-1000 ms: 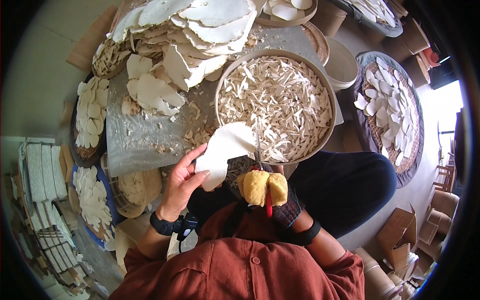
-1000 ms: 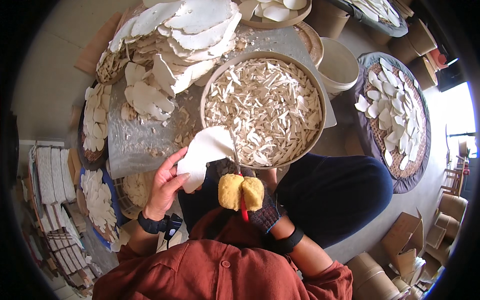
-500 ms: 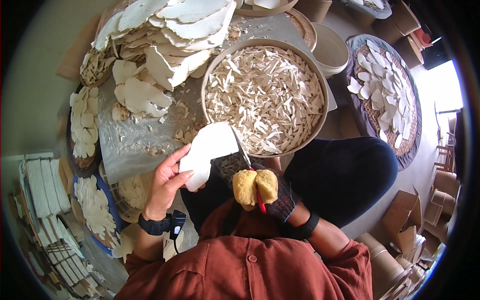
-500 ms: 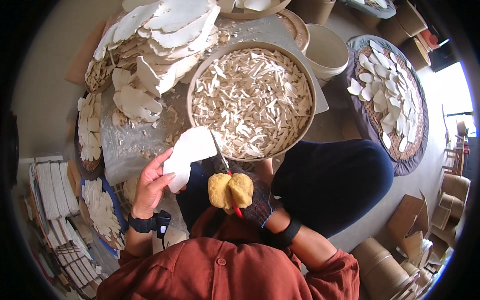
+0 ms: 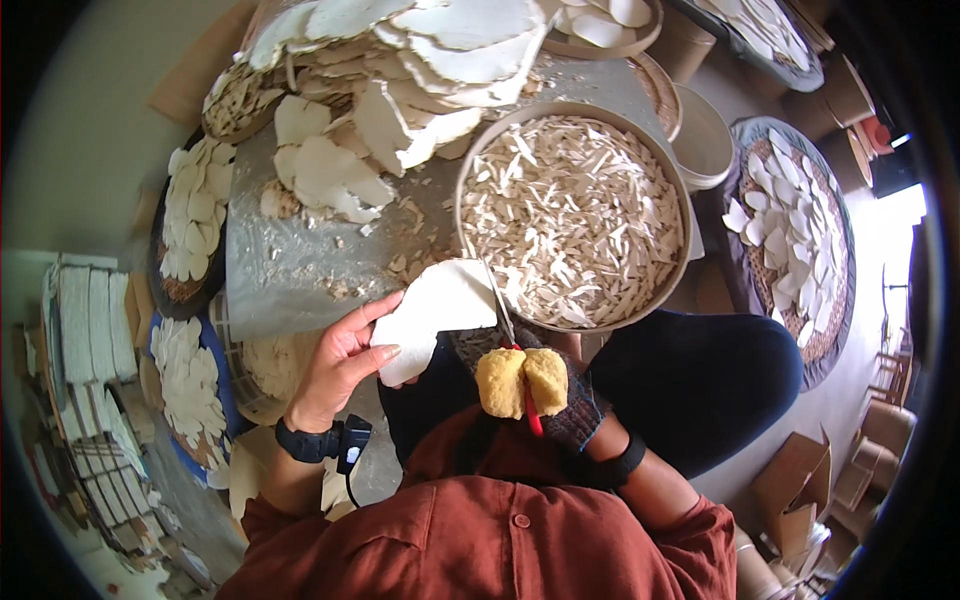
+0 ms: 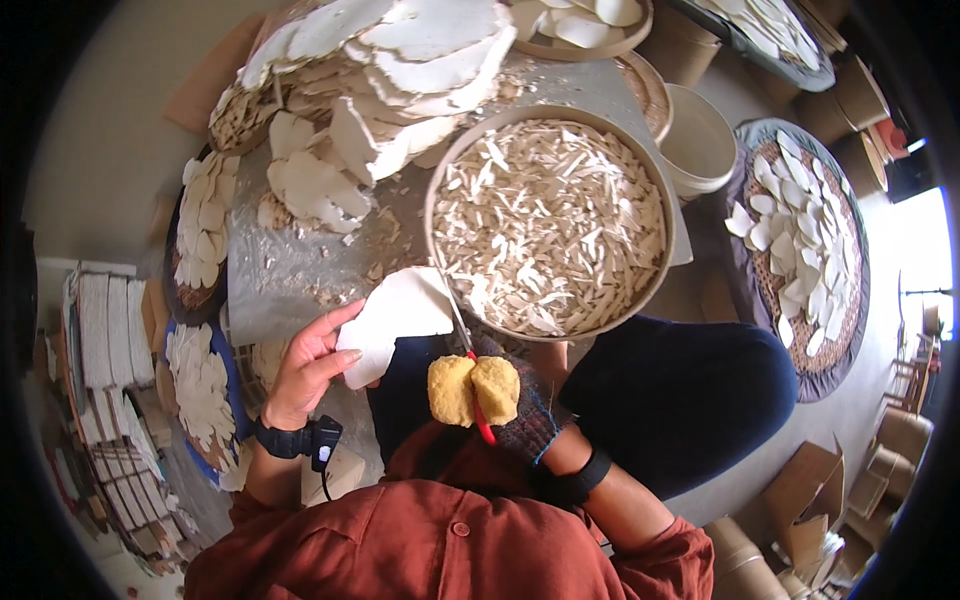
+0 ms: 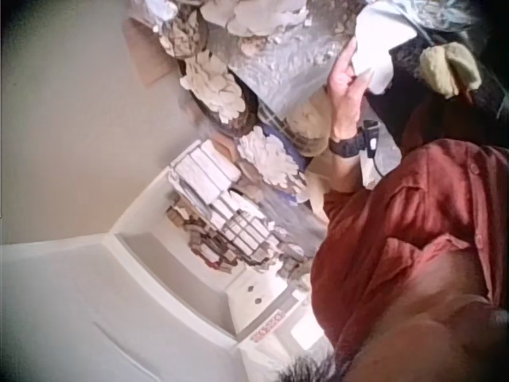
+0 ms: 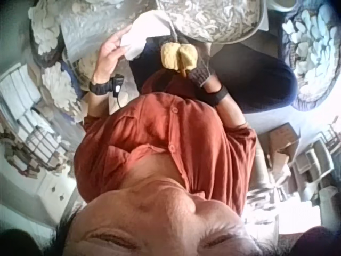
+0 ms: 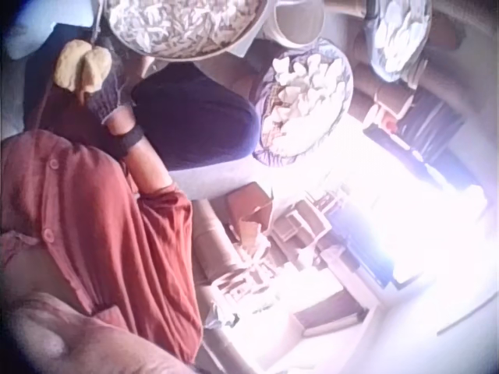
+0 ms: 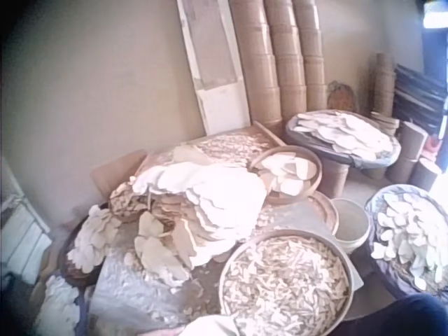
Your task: The person picks up large pieces of white material from a stack, cuts them into smaller strips using shears, and drops the fragments into a round container. They repeat this process, occasionally reaching for new pieces from the pile or moving fragments within the container by hand.
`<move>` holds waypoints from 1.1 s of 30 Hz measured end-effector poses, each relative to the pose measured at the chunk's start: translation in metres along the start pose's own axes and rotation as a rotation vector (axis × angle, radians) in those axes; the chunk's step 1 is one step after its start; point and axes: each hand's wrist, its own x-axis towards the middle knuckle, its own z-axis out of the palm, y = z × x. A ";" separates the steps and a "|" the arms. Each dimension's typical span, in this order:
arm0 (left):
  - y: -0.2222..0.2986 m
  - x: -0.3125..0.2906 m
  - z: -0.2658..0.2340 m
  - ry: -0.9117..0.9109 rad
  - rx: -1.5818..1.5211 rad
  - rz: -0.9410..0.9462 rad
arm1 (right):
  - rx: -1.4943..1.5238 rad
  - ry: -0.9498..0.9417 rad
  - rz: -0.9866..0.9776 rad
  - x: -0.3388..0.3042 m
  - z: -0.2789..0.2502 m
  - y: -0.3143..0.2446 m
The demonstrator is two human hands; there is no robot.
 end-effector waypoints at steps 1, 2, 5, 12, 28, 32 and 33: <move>0.001 -0.004 -0.006 -0.005 -0.015 -0.007 | 0.102 0.015 0.038 0.001 0.003 -0.002; 0.002 -0.007 -0.013 -0.014 -0.028 -0.028 | 0.253 -0.061 0.052 0.003 0.004 -0.004; 0.003 -0.015 -0.027 0.005 -0.009 -0.029 | 0.213 -0.154 0.137 0.002 0.010 -0.009; 0.001 -0.027 -0.054 -0.008 -0.014 -0.021 | 0.894 -0.209 0.249 0.025 0.031 -0.006; -0.051 0.030 -0.022 0.753 -0.361 0.384 | 0.510 -0.188 0.309 0.023 0.041 0.018; -0.044 0.037 -0.026 0.596 -0.266 0.377 | 0.215 -0.185 0.173 0.024 0.036 0.014; -0.044 0.038 -0.023 0.561 -0.274 0.366 | 0.312 -0.211 0.141 0.025 0.036 0.013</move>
